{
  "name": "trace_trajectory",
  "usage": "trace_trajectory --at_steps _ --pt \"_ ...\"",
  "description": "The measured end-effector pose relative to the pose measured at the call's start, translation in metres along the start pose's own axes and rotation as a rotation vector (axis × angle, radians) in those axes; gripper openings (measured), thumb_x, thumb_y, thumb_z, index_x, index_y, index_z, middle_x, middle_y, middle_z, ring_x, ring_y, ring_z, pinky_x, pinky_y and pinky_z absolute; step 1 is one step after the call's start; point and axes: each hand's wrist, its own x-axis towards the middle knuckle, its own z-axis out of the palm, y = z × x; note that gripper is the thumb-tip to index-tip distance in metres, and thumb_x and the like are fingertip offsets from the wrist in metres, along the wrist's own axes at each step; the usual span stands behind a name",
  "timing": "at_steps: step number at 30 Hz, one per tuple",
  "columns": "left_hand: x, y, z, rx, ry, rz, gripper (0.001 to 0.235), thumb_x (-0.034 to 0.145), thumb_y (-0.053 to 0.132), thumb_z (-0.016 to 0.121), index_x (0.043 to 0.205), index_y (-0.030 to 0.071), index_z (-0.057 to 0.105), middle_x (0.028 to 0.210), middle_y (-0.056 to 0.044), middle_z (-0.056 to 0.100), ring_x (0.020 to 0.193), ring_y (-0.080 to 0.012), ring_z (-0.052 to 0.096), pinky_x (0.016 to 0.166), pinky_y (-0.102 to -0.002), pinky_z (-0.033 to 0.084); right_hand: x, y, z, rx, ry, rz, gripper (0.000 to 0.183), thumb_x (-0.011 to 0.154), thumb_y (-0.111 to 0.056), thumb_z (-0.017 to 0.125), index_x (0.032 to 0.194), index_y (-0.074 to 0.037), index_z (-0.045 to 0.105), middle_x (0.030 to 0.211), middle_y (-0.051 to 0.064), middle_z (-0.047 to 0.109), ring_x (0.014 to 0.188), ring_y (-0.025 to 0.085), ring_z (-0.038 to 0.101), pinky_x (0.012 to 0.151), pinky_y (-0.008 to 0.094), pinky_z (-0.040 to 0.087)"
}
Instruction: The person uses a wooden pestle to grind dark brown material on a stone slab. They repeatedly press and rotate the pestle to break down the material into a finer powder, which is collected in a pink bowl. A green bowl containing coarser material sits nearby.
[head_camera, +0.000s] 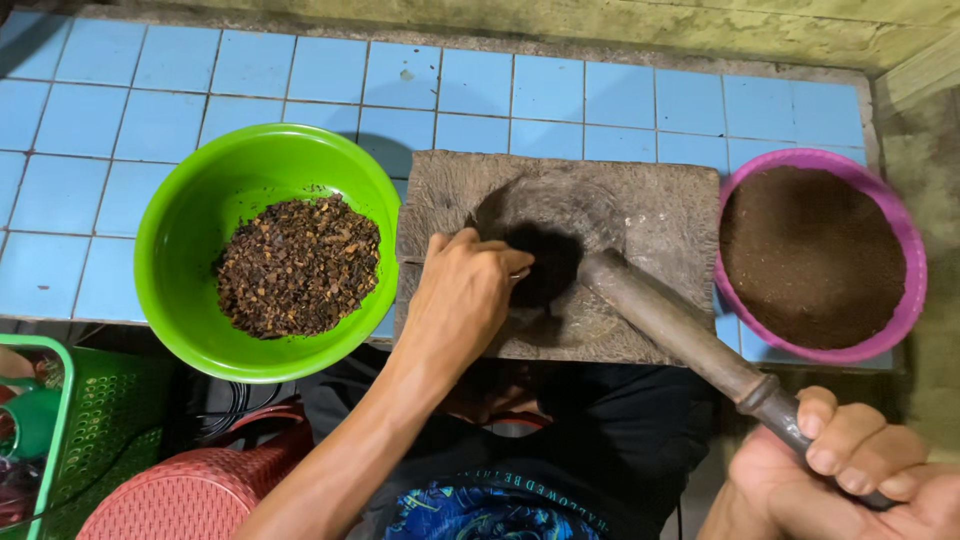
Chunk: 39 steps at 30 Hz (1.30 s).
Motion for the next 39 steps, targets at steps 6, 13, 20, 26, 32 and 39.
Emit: trace_trajectory --at_steps 6,13,20,26,32,39 --pt "0.005 0.011 -0.003 -0.062 0.057 -0.015 0.021 0.096 0.019 0.06 0.109 0.021 0.076 0.106 0.003 0.076 0.083 -0.0232 0.056 0.075 -0.04 0.033 -0.001 -0.001 0.0 0.001 -0.034 -0.012 0.035 0.108 -0.033 0.04 0.075 -0.021 0.037 0.065 -0.007 0.03 0.057 0.009 0.03 0.073 0.029 0.04" --pt "0.009 0.003 -0.017 -0.056 0.083 -0.022 0.036 0.088 0.003 0.048 0.11 0.011 0.076 0.11 -0.006 0.076 0.084 -0.0285 0.055 0.072 -0.044 0.032 -0.004 -0.003 0.002 -0.035 -0.092 -0.032 0.035 0.111 -0.032 0.036 0.078 -0.021 0.041 0.065 -0.006 0.035 0.057 0.011 0.035 0.075 0.032 0.043" --pt "-0.008 0.005 -0.021 -0.037 -0.001 -0.039 0.03 0.092 0.01 0.05 0.104 0.019 0.076 0.101 0.003 0.075 0.084 -0.0259 0.05 0.075 -0.044 0.03 -0.001 -0.002 0.008 -0.027 -0.023 -0.046 0.033 0.107 -0.028 0.034 0.075 -0.019 0.037 0.061 -0.004 0.032 0.054 0.012 0.031 0.07 0.031 0.041" --pt "0.003 0.001 0.0 -0.007 0.049 0.018 0.03 0.089 0.01 0.055 0.107 0.018 0.077 0.097 0.001 0.076 0.082 -0.0266 0.053 0.073 -0.045 0.031 0.008 -0.001 0.025 -0.006 0.025 -0.045 0.037 0.101 -0.033 0.045 0.069 -0.019 0.034 0.057 -0.004 0.026 0.051 0.013 0.03 0.063 0.031 0.038" --pt "0.0 -0.002 -0.012 -0.031 0.084 -0.071 0.031 0.091 0.012 0.052 0.108 0.018 0.077 0.102 0.001 0.076 0.086 -0.029 0.053 0.073 -0.047 0.031 0.017 -0.003 0.057 -0.083 -0.083 -0.092 0.032 0.101 -0.027 0.04 0.071 -0.019 0.031 0.056 -0.004 0.022 0.047 0.012 0.023 0.059 0.031 0.033" --pt "-0.006 0.001 -0.023 -0.185 0.238 -0.193 0.028 0.089 0.008 0.06 0.112 0.011 0.076 0.108 -0.007 0.076 0.091 -0.0327 0.059 0.075 -0.046 0.037 0.034 0.025 0.125 -0.167 -0.437 -0.023 0.036 0.096 -0.024 0.044 0.063 -0.018 0.033 0.051 -0.005 0.024 0.042 0.01 0.026 0.048 0.027 0.032"
